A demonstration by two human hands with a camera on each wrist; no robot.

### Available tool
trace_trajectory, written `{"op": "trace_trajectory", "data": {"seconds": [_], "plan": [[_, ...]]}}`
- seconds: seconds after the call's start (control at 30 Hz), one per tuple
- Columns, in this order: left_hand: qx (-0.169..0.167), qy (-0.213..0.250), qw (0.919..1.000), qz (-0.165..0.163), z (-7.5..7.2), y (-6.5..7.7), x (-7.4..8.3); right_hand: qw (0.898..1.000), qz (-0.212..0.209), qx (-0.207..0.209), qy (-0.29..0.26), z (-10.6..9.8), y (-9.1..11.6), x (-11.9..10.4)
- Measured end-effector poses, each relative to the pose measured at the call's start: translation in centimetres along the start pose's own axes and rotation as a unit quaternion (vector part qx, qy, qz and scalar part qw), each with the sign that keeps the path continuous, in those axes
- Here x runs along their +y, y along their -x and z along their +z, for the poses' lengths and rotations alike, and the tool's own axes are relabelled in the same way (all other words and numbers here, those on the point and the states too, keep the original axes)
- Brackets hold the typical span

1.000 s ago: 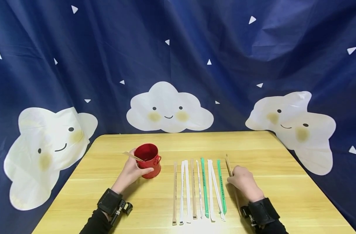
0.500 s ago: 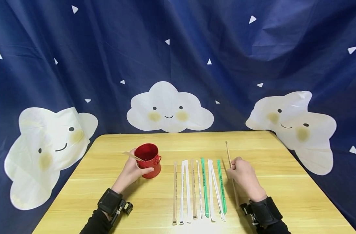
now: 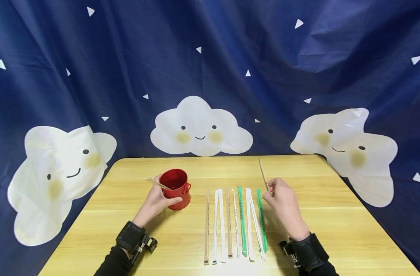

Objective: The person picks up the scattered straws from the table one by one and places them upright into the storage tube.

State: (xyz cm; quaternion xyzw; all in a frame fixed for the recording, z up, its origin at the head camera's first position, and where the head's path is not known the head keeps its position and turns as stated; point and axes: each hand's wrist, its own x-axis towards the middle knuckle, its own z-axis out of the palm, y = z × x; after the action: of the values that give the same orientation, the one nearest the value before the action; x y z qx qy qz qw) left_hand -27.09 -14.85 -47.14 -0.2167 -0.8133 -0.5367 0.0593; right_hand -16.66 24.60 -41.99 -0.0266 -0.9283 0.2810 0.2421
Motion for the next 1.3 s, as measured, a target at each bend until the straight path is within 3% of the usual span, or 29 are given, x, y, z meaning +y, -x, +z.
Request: {"op": "trace_trajectory", "data": {"seconds": [0.43,0.9,1.13,1.3], "plan": [[-0.003,0.004,1.0,-0.003,-0.2,0.0,-0.3,1.0,-0.022,0.007,-0.012,0.5,0.3,-0.5],[-0.003,0.011,0.9997,-0.019,-0.1,-0.3,-0.2,0.993,-0.093,0.065,-0.044,0.4,0.0,-1.0],[-0.015,0.022,0.9995,0.017,0.0,-0.4,-0.4,0.981,-0.14,0.081,-0.105,0.8,-0.7,-2.4],[-0.01,0.024,0.9996,0.014,-0.1,-0.5,-0.3,0.968,-0.151,0.087,-0.179,2.1,-2.0,-4.1]]}}
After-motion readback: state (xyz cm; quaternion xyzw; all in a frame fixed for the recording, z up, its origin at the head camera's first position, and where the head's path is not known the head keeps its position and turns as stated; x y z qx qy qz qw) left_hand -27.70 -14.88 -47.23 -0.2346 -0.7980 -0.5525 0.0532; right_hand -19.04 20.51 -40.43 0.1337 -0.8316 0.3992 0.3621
